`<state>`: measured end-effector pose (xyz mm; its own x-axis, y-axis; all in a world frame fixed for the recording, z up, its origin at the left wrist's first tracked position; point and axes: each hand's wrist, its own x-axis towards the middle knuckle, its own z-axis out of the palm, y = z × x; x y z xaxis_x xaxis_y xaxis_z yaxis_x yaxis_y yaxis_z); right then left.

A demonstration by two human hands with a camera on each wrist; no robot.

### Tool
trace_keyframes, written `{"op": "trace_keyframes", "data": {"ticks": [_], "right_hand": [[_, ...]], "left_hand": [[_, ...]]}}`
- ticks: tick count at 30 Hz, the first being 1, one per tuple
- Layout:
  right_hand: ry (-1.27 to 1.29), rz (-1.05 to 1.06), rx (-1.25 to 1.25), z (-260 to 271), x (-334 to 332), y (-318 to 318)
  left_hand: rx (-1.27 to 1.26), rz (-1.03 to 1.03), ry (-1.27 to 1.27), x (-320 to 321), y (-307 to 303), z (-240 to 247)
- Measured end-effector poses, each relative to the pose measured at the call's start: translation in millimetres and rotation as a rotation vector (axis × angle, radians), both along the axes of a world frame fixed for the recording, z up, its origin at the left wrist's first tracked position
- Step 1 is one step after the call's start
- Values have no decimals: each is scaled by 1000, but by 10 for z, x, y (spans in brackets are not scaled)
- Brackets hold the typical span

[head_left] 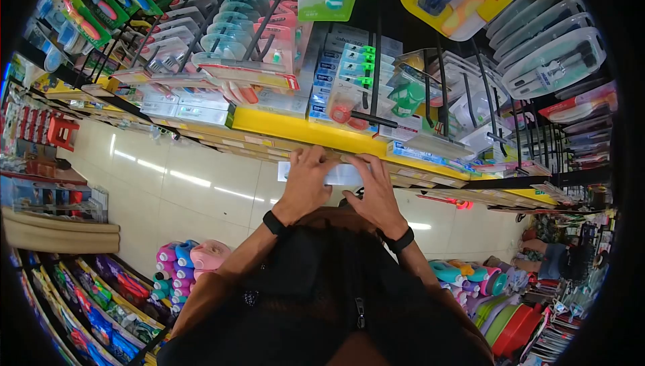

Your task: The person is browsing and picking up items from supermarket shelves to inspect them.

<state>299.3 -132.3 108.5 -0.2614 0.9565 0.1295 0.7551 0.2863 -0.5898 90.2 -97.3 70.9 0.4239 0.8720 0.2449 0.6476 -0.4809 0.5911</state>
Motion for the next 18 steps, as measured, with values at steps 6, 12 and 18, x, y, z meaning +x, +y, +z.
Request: {"op": "trace_keyframes", "data": {"ticks": [6,12,18], "right_hand": [[28,-124,-17,-131,156,-45],[82,-274,10,-303,314,-116],[83,-356,98,-424,361,37]], "left_hand": [[12,-21,4,1,11,93],[-95,73,85,-299,148,-161],[-154,100,-209,-225,470,-501]]}}
